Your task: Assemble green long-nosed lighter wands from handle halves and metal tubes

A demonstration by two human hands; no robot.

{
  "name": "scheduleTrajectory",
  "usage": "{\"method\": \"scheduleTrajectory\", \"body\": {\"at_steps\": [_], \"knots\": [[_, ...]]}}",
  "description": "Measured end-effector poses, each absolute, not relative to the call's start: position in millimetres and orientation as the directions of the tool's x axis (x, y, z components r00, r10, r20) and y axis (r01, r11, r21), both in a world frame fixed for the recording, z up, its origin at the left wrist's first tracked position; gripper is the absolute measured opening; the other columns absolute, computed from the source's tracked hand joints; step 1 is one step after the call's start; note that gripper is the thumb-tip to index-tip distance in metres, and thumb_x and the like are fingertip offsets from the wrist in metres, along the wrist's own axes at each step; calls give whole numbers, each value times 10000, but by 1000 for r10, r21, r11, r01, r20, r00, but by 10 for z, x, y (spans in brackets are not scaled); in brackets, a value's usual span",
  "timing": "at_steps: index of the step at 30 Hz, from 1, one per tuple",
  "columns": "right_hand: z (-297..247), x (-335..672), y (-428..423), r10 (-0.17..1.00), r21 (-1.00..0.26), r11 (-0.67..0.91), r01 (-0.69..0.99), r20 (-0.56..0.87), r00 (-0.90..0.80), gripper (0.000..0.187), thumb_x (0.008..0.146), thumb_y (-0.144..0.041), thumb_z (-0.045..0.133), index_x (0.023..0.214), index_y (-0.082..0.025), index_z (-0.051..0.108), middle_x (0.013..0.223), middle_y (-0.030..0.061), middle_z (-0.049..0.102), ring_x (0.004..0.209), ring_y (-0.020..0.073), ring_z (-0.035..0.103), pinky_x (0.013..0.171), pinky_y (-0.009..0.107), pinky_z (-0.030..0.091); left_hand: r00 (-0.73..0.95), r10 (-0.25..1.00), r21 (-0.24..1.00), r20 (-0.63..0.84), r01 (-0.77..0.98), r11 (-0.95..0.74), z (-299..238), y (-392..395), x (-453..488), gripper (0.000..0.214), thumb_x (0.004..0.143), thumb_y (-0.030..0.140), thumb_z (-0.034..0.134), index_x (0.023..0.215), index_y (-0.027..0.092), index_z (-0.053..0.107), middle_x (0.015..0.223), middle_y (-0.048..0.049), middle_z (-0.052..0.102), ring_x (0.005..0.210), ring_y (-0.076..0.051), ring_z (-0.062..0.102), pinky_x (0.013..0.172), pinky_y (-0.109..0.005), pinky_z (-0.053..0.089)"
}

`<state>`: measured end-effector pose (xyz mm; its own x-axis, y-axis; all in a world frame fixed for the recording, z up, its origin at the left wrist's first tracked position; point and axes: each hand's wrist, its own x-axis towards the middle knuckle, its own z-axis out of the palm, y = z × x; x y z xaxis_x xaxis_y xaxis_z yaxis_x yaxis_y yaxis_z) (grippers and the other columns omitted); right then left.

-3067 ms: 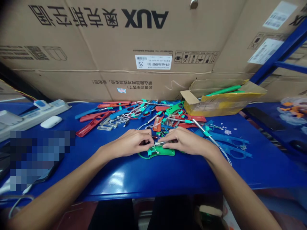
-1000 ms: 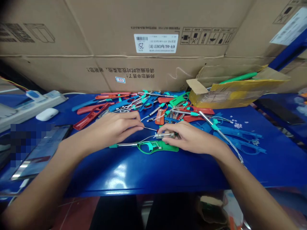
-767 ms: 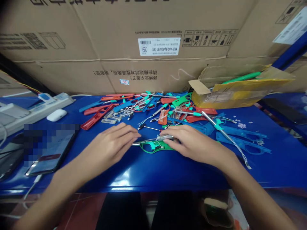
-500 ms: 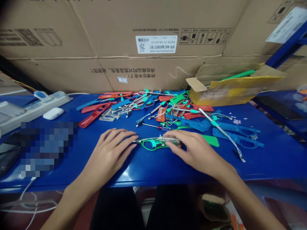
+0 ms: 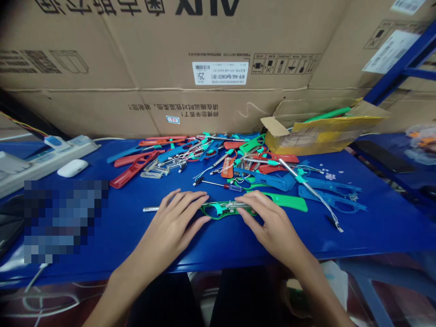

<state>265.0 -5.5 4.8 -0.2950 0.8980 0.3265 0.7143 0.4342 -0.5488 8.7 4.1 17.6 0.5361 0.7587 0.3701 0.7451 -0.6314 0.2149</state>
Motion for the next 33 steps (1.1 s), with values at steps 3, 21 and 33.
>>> {"method": "scheduleTrajectory", "body": {"at_steps": [3, 21, 33], "knots": [[47, 2646, -67, 901, -556, 424, 715, 339, -270, 229, 1012, -349, 529, 1164, -258, 673, 1127, 81, 698, 1049, 234, 684, 930, 373, 565, 509, 774, 240, 376, 753, -612, 184, 85, 211, 398, 1024, 434, 540, 1316, 168, 586, 1296, -95, 664, 1180, -271, 582, 1070, -501, 404], [2, 2672, -35, 876, -494, 467, 733, 370, -310, 247, 1034, -277, 486, 1161, -224, 691, 1133, 86, 705, 1084, 219, 688, 937, 339, 570, 453, 801, 374, 392, 717, -588, 80, 52, 236, 254, 971, 452, 631, 1093, 232, 668, 1134, -15, 730, 1070, -224, 628, 1050, -462, 363], [-27, 2669, -29, 854, -414, 481, 773, 419, -307, 237, 1040, -231, 466, 1169, -221, 664, 1147, 84, 669, 1061, 192, 683, 911, 293, 562, 473, 787, 342, 395, 720, -604, 102, 41, 255, 245, 944, 455, 665, 1027, 227, 635, 1097, 7, 705, 1029, -222, 606, 1025, -452, 353]]}}
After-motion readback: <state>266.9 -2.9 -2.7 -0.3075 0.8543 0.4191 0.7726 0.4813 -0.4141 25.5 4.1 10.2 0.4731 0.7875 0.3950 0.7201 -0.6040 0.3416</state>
